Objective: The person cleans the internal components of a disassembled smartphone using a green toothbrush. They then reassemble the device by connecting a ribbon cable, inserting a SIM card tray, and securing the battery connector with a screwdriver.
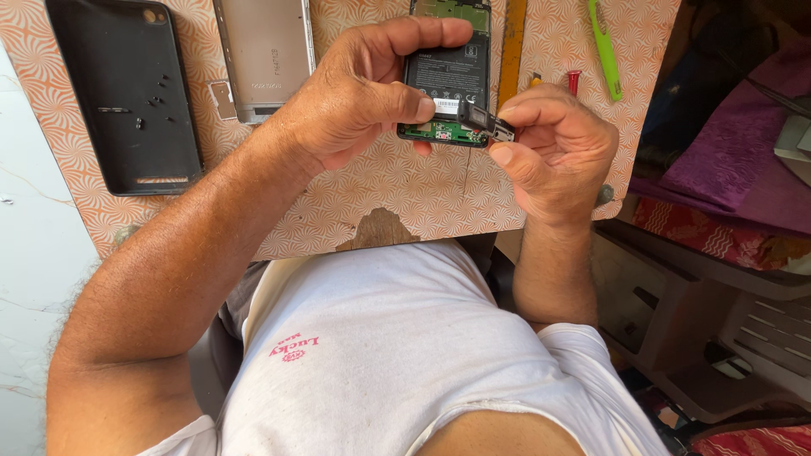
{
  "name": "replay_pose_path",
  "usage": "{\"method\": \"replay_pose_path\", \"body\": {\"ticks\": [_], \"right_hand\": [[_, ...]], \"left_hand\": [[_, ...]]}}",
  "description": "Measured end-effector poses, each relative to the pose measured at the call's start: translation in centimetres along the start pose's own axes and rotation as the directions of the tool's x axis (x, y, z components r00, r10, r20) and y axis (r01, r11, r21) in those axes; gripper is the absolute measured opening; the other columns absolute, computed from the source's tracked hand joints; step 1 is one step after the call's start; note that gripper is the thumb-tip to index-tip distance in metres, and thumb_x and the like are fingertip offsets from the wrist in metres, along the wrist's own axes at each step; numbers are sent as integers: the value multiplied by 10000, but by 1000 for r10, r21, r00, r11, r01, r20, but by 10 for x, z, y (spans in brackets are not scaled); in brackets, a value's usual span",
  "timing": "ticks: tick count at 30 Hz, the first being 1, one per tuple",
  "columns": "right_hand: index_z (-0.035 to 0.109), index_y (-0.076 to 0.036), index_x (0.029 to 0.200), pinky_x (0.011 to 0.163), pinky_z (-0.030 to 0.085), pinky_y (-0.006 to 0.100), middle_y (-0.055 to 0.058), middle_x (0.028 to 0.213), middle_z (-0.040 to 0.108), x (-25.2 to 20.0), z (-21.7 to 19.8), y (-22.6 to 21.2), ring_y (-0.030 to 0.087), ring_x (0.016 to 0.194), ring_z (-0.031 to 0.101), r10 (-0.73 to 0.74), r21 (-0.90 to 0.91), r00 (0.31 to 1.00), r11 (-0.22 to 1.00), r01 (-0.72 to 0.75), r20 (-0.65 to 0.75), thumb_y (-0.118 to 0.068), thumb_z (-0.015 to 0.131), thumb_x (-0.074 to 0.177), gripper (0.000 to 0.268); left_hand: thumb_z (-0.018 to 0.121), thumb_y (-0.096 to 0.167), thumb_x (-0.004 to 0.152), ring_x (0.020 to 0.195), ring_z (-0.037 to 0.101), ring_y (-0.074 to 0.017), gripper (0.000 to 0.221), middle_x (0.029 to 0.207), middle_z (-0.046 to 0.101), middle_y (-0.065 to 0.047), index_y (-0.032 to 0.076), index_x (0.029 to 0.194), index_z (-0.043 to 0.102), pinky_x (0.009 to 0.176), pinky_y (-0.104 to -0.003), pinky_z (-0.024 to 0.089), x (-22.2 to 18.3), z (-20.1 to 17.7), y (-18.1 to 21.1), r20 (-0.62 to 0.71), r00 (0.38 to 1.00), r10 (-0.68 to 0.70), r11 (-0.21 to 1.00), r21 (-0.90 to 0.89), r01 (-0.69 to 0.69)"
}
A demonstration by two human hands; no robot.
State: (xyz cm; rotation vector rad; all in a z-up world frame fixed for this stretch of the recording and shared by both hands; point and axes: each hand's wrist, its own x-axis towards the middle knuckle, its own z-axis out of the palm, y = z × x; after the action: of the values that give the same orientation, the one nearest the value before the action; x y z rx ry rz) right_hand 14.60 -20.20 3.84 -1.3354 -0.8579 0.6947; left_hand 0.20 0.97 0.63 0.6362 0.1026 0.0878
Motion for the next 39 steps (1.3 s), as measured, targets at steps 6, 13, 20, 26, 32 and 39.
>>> {"method": "replay_pose_path", "body": {"ticks": [6,13,20,26,32,39], "right_hand": [[676,86,1110,766,569,226,147,1015,676,0,0,0,140,869,663,13,16,1000,1000,-12,-17,33,831,903,264],[669,95,1094,764,599,251,155,1010,671,0,-2,1,158,855,678,11,33,999,999,-10,-34,32,819,901,252],[664,100,1106,764,598,248,161,1011,672,-2,-4,5,162,860,674,-2,26,1000,1000,3,-24,45,812,917,247],[665,94,1098,756,613,256,161,1007,674,-1,-4,4,163,846,688,3,29,1000,1000,-3,-24,47,805,913,237],[670,88,1103,728,573,226,149,996,672,-2,-5,6,145,837,655,2,7,1000,1000,-1,-25,42,822,912,248],[675,81,1096,728,576,227,140,994,672,-2,-5,7,141,838,658,3,8,1000,1000,-3,-29,33,835,907,253]], "left_hand": [[636,-83,846,967,731,-189,717,1245,675,-185,-99,1534,434,753,-322,656,0,-1,0,-2,1000,-5,1000,19,5],[648,-151,803,1337,638,-231,767,1475,578,-180,-86,1542,454,1161,-365,584,2,-9,-10,28,997,70,998,4,-70],[645,-166,784,1399,610,-227,769,1508,571,-145,-44,1526,481,1211,-377,564,3,-11,-12,7,997,81,993,81,-81],[659,-180,813,1380,595,-198,756,1527,563,-125,-41,1535,489,1257,-376,545,2,-11,-12,33,994,104,989,99,-107],[655,-174,804,1403,608,-203,758,1516,573,-123,-45,1534,495,1198,-357,568,1,-11,-12,18,995,101,984,148,-102],[650,-155,797,1293,662,-199,752,1442,601,-146,-67,1523,476,1108,-346,607,2,-6,-8,2,998,67,989,134,-66]]}}
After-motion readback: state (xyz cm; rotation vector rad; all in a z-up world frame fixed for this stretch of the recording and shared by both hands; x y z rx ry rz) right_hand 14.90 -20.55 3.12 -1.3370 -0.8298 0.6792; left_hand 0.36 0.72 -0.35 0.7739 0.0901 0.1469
